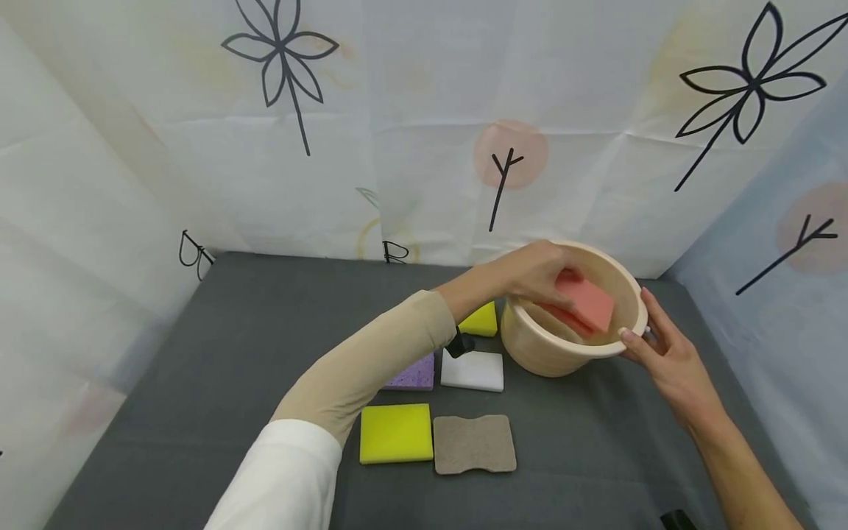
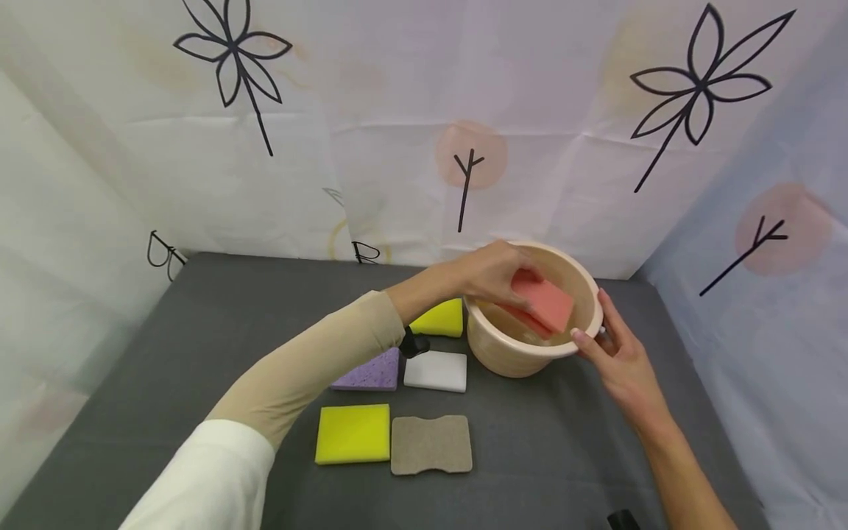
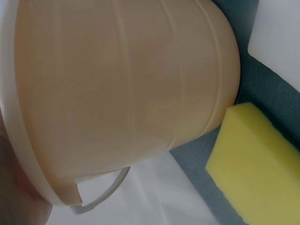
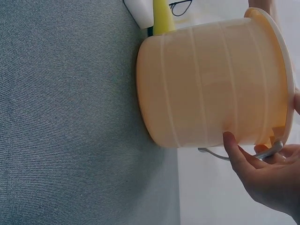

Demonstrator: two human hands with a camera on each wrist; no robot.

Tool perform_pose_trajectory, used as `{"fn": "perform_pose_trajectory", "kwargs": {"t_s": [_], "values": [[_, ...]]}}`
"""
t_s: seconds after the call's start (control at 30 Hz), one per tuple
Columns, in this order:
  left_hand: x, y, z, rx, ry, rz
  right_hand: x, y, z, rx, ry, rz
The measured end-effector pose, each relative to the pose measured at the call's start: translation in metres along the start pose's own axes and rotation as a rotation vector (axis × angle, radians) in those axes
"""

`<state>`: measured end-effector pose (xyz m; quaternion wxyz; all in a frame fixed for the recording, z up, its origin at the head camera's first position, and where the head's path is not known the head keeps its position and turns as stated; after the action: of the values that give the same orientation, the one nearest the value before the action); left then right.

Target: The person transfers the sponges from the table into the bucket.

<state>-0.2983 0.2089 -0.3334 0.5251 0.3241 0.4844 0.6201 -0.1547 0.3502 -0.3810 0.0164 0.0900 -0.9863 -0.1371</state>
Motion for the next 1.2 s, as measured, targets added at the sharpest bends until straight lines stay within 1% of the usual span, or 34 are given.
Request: {"fn": "perform_pose_trajectory", "kwargs": {"t_s": [0.07,0.13,0.2,0.3,0.4,0.43,0.57,0.67,0.73,0.9,0.97,1.07,1.13,1.2], "values": [[0.001,-0.001,0.0,0.004,0.006,0.002,0.0,0.0,0.0,0.006,0.008,-0.004],[0.002,-0.002,0.0,0.006,0.019,-0.002,0.0,0.0,0.0,0.041,0.021,-0.007],[0.002,-0.002,0.0,0.013,0.033,-0.005,0.0,0.0,0.0,0.036,0.019,-0.003],[0.004,-0.003,-0.001,0.007,0.057,-0.014,-0.001,0.001,0.0,0.007,0.0,0.009],[0.003,-0.003,-0.002,-0.007,0.067,-0.006,-0.001,0.002,0.0,-0.05,-0.023,0.015],[0.002,-0.002,-0.002,-0.009,0.068,0.0,-0.001,0.002,0.001,-0.067,-0.031,0.016],[-0.006,0.002,-0.003,0.004,0.069,0.06,-0.002,0.002,0.001,-0.105,-0.045,0.016],[-0.014,0.006,-0.005,0.019,0.08,0.104,-0.003,0.002,0.002,-0.109,-0.05,0.018],[-0.02,0.008,-0.007,0.027,0.089,0.118,-0.003,0.002,0.001,-0.1,-0.046,0.017],[-0.036,0.015,-0.007,0.051,0.089,0.119,-0.004,0.003,0.001,-0.083,-0.032,0.016],[-0.044,0.018,-0.007,0.058,0.101,0.113,-0.004,0.003,0.001,-0.075,-0.026,0.017],[-0.057,0.022,-0.011,0.058,0.122,0.11,-0.004,0.004,0.0,-0.078,-0.02,0.026],[-0.07,0.024,-0.015,0.047,0.138,0.118,-0.003,0.003,0.0,-0.093,-0.022,0.024],[-0.083,0.027,-0.019,0.031,0.143,0.149,0.0,0.001,0.0,-0.113,-0.024,0.021]]}}
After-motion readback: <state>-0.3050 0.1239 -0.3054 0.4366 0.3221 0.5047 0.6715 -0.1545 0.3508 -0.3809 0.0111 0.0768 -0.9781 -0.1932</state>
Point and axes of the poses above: each hand's wrist, its own x-axis towards the middle knuckle, its own y-axis out of the back of the hand, z = x × y, the point moved 6 cm from there along x, towards the middle knuckle, and after that the axes turned 14 degrees about -z, right-handed, at the moved point
